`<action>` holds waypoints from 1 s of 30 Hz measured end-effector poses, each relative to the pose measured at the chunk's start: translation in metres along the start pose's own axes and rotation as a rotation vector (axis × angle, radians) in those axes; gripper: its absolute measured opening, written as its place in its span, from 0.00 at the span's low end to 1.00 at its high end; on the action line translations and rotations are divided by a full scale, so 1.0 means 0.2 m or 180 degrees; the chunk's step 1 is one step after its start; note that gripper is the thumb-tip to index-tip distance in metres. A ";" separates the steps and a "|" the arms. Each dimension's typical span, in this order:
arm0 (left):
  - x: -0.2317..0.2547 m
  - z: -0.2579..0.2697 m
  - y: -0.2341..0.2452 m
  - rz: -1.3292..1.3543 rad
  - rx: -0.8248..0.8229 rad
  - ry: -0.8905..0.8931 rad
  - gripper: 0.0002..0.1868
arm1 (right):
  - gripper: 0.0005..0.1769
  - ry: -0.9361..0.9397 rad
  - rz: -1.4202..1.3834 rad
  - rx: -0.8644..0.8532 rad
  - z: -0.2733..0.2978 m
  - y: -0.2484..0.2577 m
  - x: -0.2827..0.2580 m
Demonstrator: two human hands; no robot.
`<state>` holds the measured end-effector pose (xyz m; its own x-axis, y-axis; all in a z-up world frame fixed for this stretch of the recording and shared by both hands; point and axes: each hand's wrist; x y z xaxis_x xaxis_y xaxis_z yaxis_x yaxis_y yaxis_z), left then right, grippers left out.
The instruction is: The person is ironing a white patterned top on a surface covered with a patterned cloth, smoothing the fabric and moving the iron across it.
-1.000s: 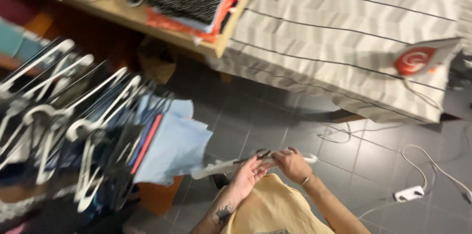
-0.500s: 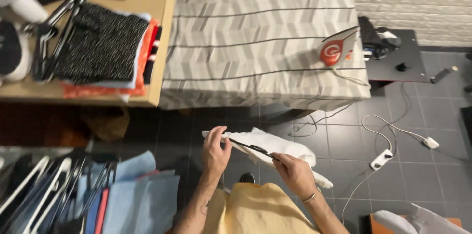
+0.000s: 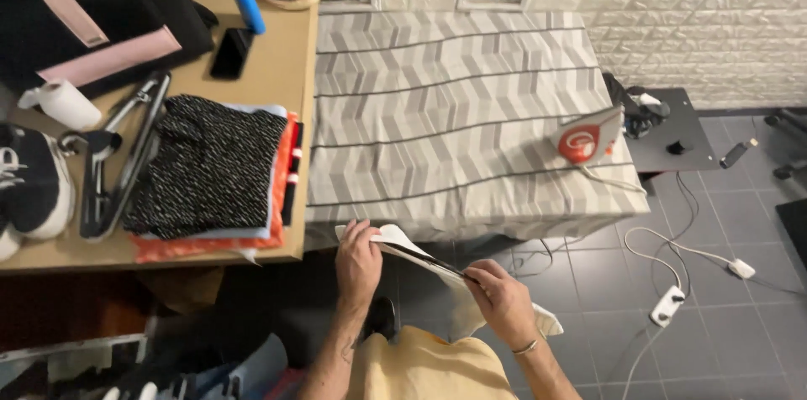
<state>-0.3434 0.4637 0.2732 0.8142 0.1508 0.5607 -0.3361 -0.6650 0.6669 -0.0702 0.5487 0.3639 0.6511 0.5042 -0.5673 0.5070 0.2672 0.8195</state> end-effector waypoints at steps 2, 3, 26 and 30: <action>-0.06 -0.11 0.12 0.0110 -0.0190 0.0155 0.13 | 0.10 0.0118 0.0121 0.0158 -0.08 -0.02 -0.01; -0.08 -0.14 0.17 0.0229 -0.0406 0.0324 0.13 | 0.10 0.0214 0.0248 0.0296 -0.10 -0.02 -0.01; 0.25 -0.67 0.67 0.1472 -0.2903 0.0440 0.19 | 0.12 -0.0105 -0.1000 0.0999 -0.38 0.10 0.03; 0.36 -0.68 0.65 0.1104 -0.0999 -0.1611 0.33 | 0.13 -0.0369 -0.1443 0.0384 -0.34 0.15 0.06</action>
<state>-0.3925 0.4881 0.4681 0.7301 -0.4434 0.5200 -0.6761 -0.3582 0.6438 -0.0856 0.6180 0.3864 0.4046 0.2624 -0.8761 0.8117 0.3383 0.4762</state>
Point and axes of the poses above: each hand's wrist, its own z-axis away from the middle knuckle, its own y-axis out of the back of the hand, x = y × z, and after that the axes turned 8 degrees about -y, right-handed
